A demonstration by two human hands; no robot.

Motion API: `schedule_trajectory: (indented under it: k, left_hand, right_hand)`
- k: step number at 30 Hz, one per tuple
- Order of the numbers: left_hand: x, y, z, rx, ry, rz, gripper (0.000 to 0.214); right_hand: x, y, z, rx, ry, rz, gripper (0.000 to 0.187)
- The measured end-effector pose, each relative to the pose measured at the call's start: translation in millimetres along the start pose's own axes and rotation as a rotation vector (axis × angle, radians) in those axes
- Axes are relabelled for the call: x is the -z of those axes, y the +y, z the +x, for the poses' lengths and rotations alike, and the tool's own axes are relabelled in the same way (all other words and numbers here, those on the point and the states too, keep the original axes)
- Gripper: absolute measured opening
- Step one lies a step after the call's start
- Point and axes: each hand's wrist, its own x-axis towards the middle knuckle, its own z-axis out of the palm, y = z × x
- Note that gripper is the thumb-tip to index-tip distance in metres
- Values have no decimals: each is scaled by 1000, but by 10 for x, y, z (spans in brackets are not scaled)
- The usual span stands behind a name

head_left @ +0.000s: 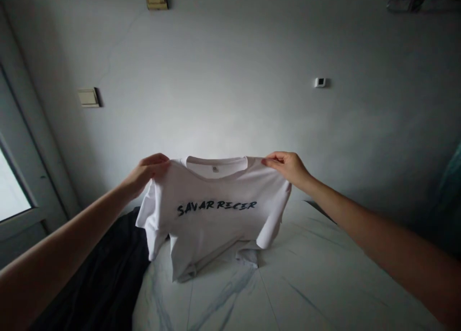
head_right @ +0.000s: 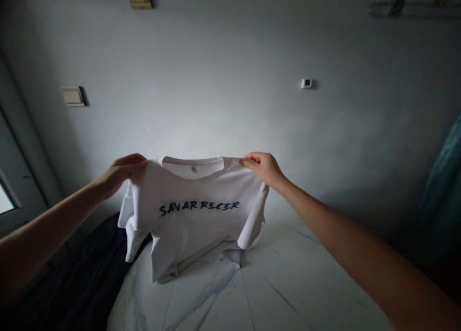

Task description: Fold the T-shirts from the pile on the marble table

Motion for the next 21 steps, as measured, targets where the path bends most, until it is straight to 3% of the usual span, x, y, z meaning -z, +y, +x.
schedule_trajectory:
  k: [6,10,15,19,21]
  left_hand:
    - [-462,-218,-942,21,140,3,35]
    - [-736,-313,-1393,13,157,60,30]
    - [-856,-360,-1685,-80,205,205,20]
    - [-779,-457,-1794,-159,258,339,12]
    - [-704,-545,-1748,-188,312,427,11]
  right_hand:
    - [-357,-354,-986,354,176,-260,18]
    - [-560,-425,-1446,436,139,-434,19]
    - [-594,-316,-1750,506,54,-504,21]
    - [-555,-229,-1861,506,0,-490,19]
    - [-528,-150,-1796,427,3,-429,17]
